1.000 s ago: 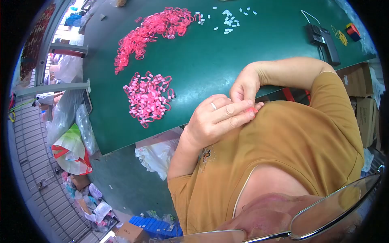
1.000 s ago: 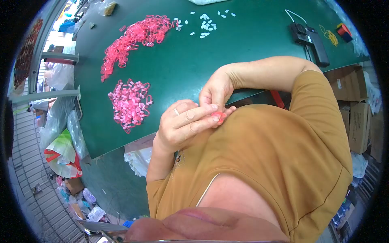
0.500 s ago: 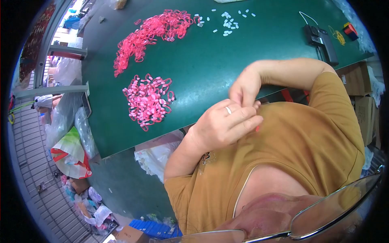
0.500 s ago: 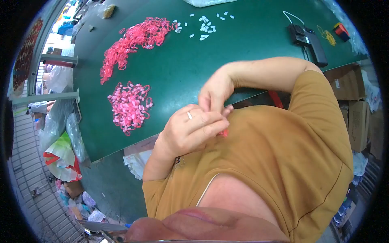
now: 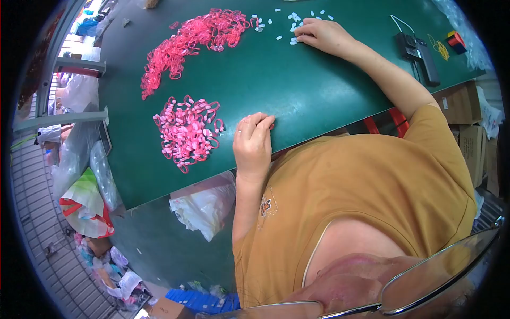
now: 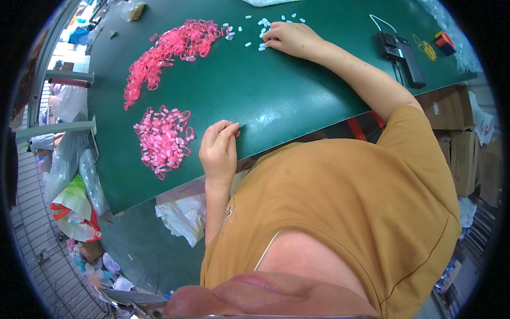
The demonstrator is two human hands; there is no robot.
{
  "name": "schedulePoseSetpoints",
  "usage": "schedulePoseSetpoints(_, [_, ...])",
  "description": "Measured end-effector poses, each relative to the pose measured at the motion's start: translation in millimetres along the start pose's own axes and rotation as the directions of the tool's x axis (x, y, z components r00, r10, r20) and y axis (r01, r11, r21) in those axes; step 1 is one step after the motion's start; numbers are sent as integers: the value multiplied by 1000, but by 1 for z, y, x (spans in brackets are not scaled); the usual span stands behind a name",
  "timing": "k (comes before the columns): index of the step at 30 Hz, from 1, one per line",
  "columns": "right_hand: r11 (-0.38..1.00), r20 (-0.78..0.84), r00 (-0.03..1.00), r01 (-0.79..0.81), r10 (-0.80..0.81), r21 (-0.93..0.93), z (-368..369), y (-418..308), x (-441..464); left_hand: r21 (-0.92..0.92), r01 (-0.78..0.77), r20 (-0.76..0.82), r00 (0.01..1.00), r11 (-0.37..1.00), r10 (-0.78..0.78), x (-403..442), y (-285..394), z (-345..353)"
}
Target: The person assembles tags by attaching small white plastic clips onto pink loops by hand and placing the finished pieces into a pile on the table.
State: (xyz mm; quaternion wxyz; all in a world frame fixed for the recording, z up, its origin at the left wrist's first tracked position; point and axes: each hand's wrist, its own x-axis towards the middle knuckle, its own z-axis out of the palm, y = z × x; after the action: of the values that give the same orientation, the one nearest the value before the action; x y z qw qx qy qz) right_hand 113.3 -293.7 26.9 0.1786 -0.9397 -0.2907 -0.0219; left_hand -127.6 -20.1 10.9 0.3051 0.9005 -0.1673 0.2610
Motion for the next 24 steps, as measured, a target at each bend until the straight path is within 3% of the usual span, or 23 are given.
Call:
schedulePoseSetpoints(2, [999, 10, 1000, 9, -9, -34, -1, -1, 0, -37, 112, -15, 994, 993, -113, -7, 6, 2])
schedulePoseSetpoints(4, [997, 22, 1000, 17, -16, -71, 2, 1, -3, -43, 129, -40, 991, 991, -131, -11, 5, 3])
schedulePoseSetpoints(6, [972, -104, 977, 168, -186, -163, 8, 4, -5, -45, 151, -73, 985, 987, -154, -14, 3, 3])
schedulePoseSetpoints(7, [972, -98, 977, 174, -191, -160, 9, 3, -5, -75, 155, -69, 985, 985, -161, -15, 1, 3])
schedulePoseSetpoints(9, [982, -42, 984, 176, -174, 74, 3, -9, -7, -140, 177, -95, 977, 974, -191, -13, 1, 0])
schedulePoseSetpoints(10, [980, -33, 984, 179, -177, 86, -2, -18, -8, -175, 192, -123, 969, 966, -215, -8, 3, -2])
schedulePoseSetpoints(12, [913, 56, 928, 371, -367, -169, -15, -44, -14, -208, 231, -139, 955, 950, -263, -5, -1, -3])
schedulePoseSetpoints(15, [819, 112, 853, 522, -510, -239, -12, -74, -19, -190, 253, -120, 953, 948, -279, 0, -5, -2])
schedulePoseSetpoints(20, [775, 169, 788, 615, -593, -145, 10, -97, -18, -119, 279, -83, 953, 953, -290, -3, -6, 1])
schedulePoseSetpoints(22, [793, 196, 769, 599, -608, 113, 9, -105, -19, -97, 274, -84, 956, 957, -282, -4, -3, 0])
schedulePoseSetpoints(24, [773, 187, 750, 613, -634, 163, 11, -114, -20, -79, 263, -79, 960, 961, -269, -5, -2, -1])
